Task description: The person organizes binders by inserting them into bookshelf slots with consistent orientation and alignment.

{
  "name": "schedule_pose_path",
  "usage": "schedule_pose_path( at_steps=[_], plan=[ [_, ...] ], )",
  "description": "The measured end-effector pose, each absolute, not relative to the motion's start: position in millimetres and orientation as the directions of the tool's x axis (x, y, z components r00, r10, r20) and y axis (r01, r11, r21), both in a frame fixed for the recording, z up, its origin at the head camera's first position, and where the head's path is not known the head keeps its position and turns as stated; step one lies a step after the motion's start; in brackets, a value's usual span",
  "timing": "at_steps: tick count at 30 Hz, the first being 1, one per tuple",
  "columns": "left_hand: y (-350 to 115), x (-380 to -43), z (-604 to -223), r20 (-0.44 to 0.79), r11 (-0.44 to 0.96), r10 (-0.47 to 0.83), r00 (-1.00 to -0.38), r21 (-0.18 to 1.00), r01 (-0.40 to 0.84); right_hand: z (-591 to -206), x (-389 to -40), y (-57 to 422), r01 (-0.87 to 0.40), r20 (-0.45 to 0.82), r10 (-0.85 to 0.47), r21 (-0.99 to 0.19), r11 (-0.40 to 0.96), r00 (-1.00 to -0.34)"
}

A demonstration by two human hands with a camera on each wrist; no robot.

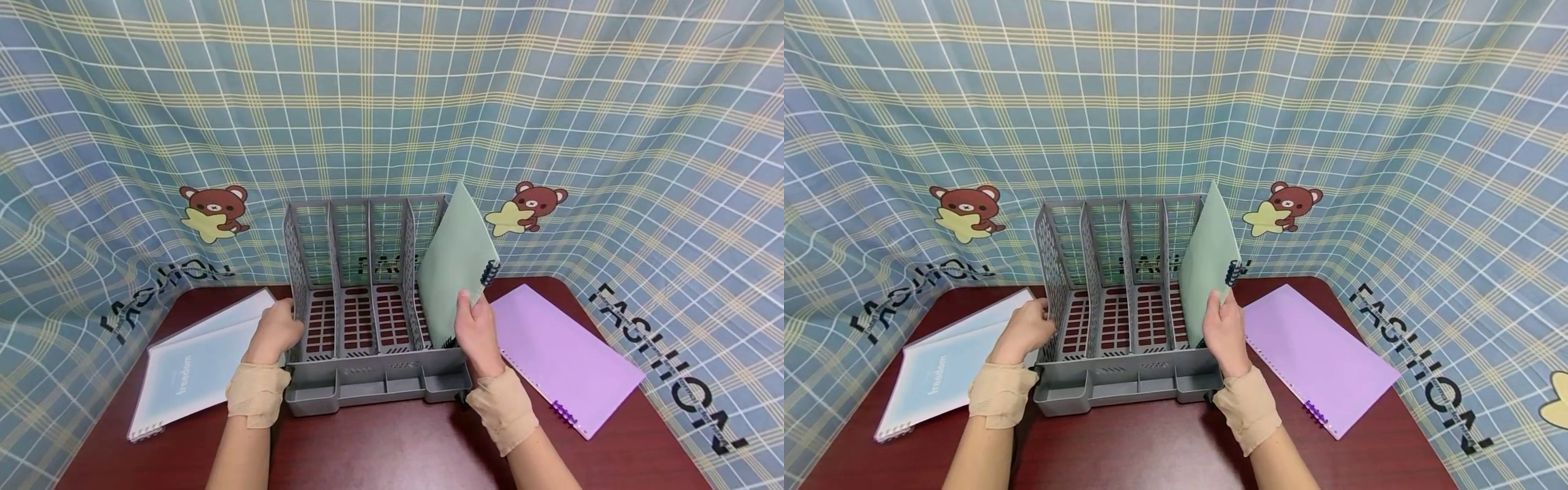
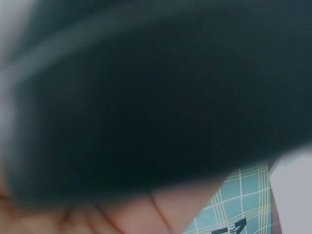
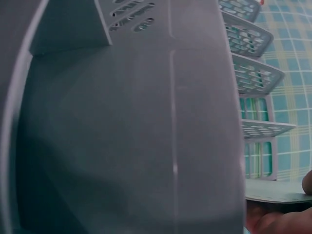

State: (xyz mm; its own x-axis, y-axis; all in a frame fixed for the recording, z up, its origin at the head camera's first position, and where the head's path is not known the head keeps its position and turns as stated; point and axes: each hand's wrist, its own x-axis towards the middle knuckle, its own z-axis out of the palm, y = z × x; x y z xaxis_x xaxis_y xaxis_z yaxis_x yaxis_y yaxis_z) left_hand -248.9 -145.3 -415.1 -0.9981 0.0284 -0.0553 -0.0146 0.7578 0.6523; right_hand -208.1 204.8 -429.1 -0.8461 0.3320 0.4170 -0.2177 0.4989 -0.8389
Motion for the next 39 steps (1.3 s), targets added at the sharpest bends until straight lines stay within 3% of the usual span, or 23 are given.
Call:
schedule_pose_path(
  at_steps=[17, 26, 29, 32, 35, 39],
  plan=[
    [-143, -247, -417, -0.057, 0.758, 0.041, -0.998, 0.652, -0.006, -437, -210, 207, -0.137, 0.36, 0.352, -0.841, 0.524, -0.864],
    [-145, -243, -406, -0.08, 0.781, 0.041, -0.996, 0.624, -0.018, -421, -206, 216, -0.106, 0.295, 0.23, -0.798, 0.594, -0.927],
    [-145, -234, -390, 0.018, 0.807, 0.023, -1.0, 0.59, 0.029, -410, -197, 223, -0.136, 0.277, 0.118, -0.747, 0.65, -0.954],
    [-138, -223, -371, 0.204, 0.8, -0.009, -0.979, 0.589, 0.115, -396, -185, 237, -0.166, 0.241, 0.019, -0.722, 0.672, -0.97],
    [-123, -211, -355, 0.381, 0.762, -0.01, -0.924, 0.601, 0.239, -381, -170, 259, -0.146, 0.196, -0.012, -0.687, 0.712, -0.981],
    [-91, -197, -346, 0.512, 0.706, 0.041, -0.858, 0.592, 0.388, -371, -154, 292, -0.089, 0.148, 0.001, -0.595, 0.799, -0.989]
  ],
)
